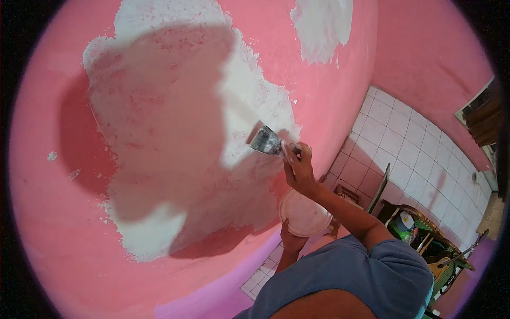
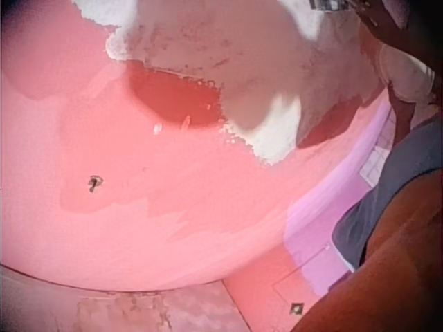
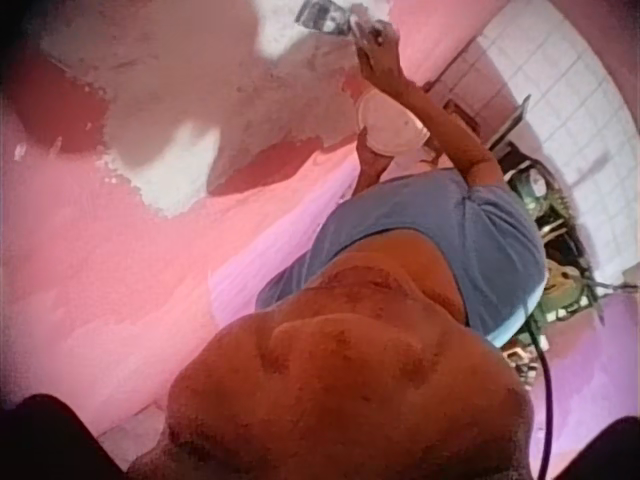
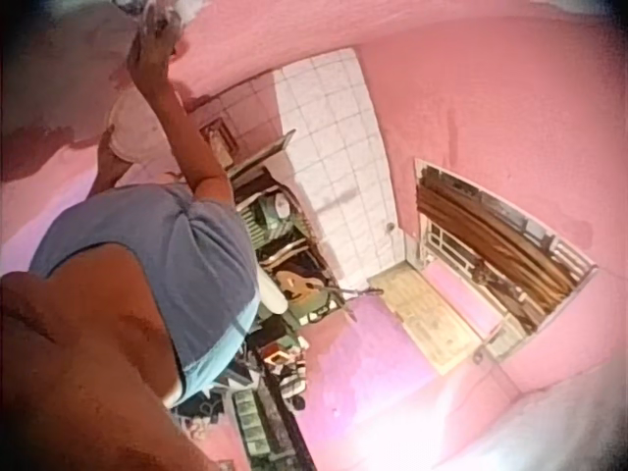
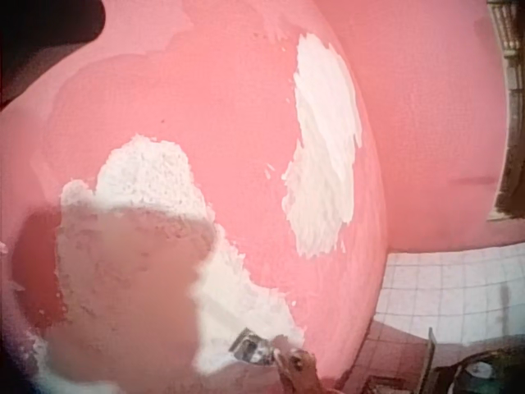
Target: The person applies plaster to a pink wall using a putty knife, repeatedly loading the knife from a container and spreading the material over uneven surfaces.
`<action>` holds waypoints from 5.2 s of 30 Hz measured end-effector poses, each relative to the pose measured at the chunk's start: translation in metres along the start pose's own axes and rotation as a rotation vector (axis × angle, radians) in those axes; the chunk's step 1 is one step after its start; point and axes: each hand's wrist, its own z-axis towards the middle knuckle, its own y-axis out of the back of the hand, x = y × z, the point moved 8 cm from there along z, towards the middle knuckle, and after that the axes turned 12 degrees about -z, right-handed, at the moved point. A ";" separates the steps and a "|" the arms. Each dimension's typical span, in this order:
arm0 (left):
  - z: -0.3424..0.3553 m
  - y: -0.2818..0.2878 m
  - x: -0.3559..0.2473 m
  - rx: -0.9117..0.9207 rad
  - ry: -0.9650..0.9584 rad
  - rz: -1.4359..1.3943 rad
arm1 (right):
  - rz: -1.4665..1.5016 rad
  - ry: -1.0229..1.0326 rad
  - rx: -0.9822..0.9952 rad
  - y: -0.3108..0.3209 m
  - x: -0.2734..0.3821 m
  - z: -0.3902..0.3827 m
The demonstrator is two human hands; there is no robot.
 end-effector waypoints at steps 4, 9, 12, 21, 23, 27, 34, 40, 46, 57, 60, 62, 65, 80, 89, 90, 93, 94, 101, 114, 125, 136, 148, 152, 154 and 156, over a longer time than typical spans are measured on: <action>0.009 0.025 -0.007 0.123 -0.084 0.361 | 0.023 0.102 0.072 0.006 0.017 0.049; 0.002 -0.007 0.005 0.051 -0.035 0.164 | 0.001 0.281 0.114 0.010 0.006 0.081; 0.001 -0.007 0.011 0.033 0.016 0.029 | -0.058 0.300 0.132 0.014 -0.021 0.079; 0.008 -0.013 0.014 0.053 0.033 -0.033 | -0.060 0.514 0.147 0.024 0.000 0.113; 0.010 -0.020 0.018 0.072 0.064 -0.095 | -0.056 0.552 0.124 0.026 0.008 0.129; 0.009 -0.026 0.018 0.009 -0.006 -0.041 | -0.066 0.564 0.167 0.027 -0.022 0.143; 0.009 -0.024 0.021 0.027 -0.012 -0.014 | -0.184 0.465 0.026 0.054 -0.069 0.144; 0.020 -0.011 0.022 0.050 0.052 -0.132 | -0.066 0.703 0.147 0.031 0.011 0.166; 0.010 -0.039 0.025 -0.017 -0.038 -0.056 | -0.124 0.630 0.087 0.041 -0.044 0.175; 0.021 -0.032 0.025 0.015 -0.039 0.002 | -0.173 0.877 0.086 0.037 0.027 0.178; 0.025 -0.028 0.024 0.047 -0.025 -0.030 | -0.134 0.743 0.024 0.049 0.005 0.201; 0.025 -0.019 0.024 0.077 -0.013 -0.057 | -0.186 0.726 -0.004 0.060 -0.020 0.203; 0.023 -0.008 0.009 0.129 -0.233 0.408 | -0.171 0.542 -0.047 0.071 -0.043 0.215; 0.005 -0.065 0.017 0.104 -0.164 0.196 | -0.352 0.619 -0.080 0.088 -0.015 0.237; -0.002 -0.082 0.012 0.158 -0.158 0.141 | -0.259 0.750 0.044 0.061 0.021 0.248; -0.004 -0.085 0.011 0.131 -0.200 0.214 | -0.260 0.756 0.042 0.067 0.013 0.247; 0.000 -0.070 0.008 0.095 -0.161 0.096 | -0.327 0.667 -0.063 0.080 -0.017 0.243; 0.004 -0.058 0.013 0.078 -0.071 -0.096 | -0.315 0.596 -0.079 0.083 -0.023 0.236; 0.016 -0.060 0.012 0.184 0.034 -0.158 | -0.208 0.602 -0.002 0.060 0.020 0.212; 0.014 -0.045 0.010 0.179 0.019 -0.134 | -0.178 0.555 -0.057 0.068 0.013 0.205; 0.016 -0.051 0.007 0.189 0.023 -0.145 | -0.234 0.378 -0.057 0.065 -0.036 0.197; 0.025 -0.052 0.004 0.143 -0.028 -0.088 | -0.180 0.588 -0.041 0.055 0.022 0.208; 0.019 -0.050 0.003 0.195 0.022 -0.117 | -0.107 0.633 0.000 0.052 0.066 0.196; 0.010 -0.065 0.000 0.134 -0.094 0.106 | -0.089 0.551 0.016 0.045 0.038 0.200; 0.018 -0.050 0.005 0.190 0.008 -0.095 | -0.074 0.511 -0.030 0.047 0.001 0.186; 0.018 -0.037 0.006 0.173 0.011 -0.107 | -0.246 0.357 -0.041 0.051 -0.039 0.180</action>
